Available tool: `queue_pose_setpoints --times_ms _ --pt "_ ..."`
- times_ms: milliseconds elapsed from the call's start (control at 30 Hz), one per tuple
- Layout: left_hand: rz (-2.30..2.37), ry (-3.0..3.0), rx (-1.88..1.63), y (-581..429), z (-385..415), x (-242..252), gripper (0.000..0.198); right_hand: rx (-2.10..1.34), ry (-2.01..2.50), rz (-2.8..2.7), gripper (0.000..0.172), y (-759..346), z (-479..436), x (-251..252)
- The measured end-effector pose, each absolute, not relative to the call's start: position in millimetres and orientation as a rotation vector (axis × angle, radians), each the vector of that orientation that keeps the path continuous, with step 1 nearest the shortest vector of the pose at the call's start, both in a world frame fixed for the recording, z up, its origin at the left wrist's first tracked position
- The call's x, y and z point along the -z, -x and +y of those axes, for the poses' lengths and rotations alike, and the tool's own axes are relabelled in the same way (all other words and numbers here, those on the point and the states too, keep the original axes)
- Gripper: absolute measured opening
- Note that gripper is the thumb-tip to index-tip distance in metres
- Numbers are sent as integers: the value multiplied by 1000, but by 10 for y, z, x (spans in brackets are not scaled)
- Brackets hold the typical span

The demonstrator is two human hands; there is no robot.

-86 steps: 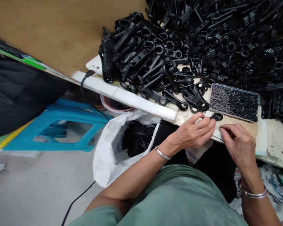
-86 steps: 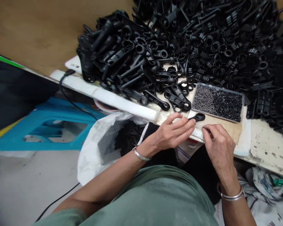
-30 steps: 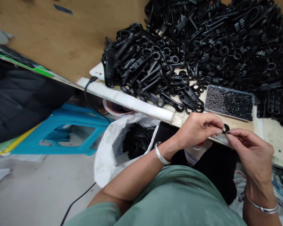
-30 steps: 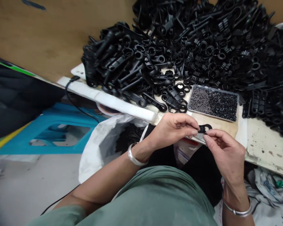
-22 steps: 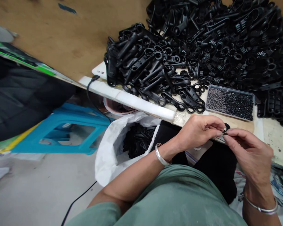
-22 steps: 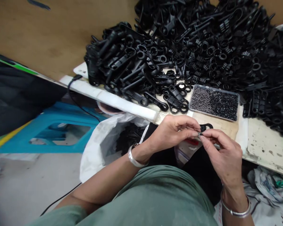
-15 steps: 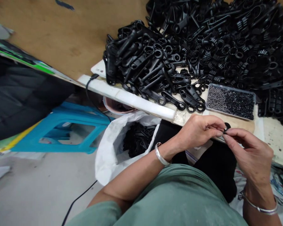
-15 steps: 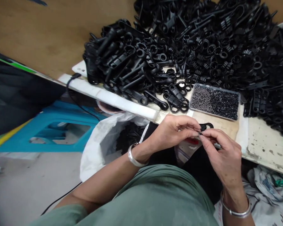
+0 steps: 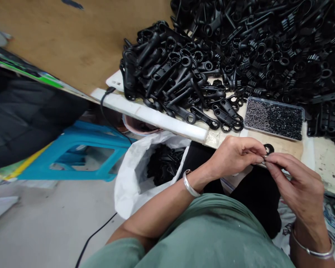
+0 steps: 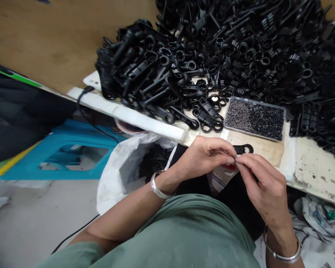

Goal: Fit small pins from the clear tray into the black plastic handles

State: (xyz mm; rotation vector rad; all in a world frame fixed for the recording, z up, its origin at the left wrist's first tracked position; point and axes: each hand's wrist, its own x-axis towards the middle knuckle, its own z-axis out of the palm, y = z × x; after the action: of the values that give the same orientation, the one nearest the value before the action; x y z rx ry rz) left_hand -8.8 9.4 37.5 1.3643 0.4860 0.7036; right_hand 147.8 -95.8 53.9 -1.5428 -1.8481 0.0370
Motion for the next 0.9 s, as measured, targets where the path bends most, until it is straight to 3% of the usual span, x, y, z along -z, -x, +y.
queue_pose_setpoints --times_ms 400,900 --pt "504 -1222 -707 71 25 -369 6 -59 1686 -1613 6 -1402 -990 -521" --pt "641 -1548 -755 79 -55 -339 9 161 1614 -1856 17 -1407 -986 -479"
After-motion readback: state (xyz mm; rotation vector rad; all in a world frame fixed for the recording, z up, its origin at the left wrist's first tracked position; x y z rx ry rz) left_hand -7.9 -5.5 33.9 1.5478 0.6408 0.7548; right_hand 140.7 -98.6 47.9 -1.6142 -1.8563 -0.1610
